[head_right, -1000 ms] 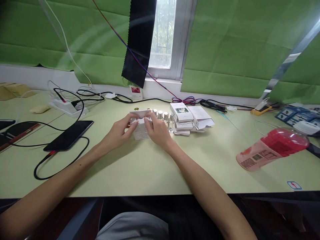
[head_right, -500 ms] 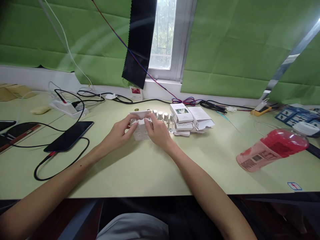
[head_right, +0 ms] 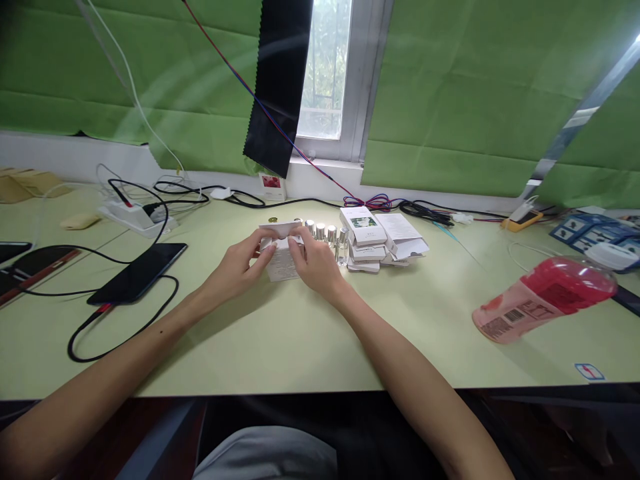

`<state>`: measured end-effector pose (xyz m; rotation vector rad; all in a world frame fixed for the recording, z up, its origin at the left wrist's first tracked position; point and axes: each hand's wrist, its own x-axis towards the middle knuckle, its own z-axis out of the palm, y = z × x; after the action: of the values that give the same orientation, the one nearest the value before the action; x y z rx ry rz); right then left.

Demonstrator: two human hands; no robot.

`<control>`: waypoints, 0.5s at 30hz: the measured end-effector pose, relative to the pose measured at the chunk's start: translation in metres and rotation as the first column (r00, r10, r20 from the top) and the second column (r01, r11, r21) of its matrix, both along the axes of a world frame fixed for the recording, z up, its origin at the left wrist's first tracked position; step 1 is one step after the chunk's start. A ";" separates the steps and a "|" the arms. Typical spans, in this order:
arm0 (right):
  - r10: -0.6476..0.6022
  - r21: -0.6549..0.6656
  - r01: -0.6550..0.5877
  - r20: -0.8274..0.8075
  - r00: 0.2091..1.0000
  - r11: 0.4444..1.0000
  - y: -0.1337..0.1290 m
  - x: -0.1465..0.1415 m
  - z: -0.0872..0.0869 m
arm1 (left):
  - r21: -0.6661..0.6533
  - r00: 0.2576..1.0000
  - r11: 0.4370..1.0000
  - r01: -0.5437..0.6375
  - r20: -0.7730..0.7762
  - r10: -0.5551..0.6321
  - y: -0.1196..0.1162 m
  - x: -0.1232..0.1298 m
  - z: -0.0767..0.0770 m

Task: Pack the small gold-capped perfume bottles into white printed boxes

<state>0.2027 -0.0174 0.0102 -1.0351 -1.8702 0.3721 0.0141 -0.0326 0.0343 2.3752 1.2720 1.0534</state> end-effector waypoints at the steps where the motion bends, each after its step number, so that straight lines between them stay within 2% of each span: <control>1: 0.003 0.001 -0.003 -0.003 1.000 1.000 0.000 0.000 0.000 | -0.003 1.000 1.000 0.000 0.001 0.000 0.000 0.000 0.000; 15: 0.013 0.007 -0.013 -0.017 1.000 1.000 0.001 0.000 -0.002 | -0.003 1.000 1.000 -0.001 -0.002 0.001 0.000 -0.001 0.000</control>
<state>0.2030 -0.0167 0.0087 -1.0122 -1.8627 0.3808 0.0136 -0.0325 0.0341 2.3747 1.2745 1.0491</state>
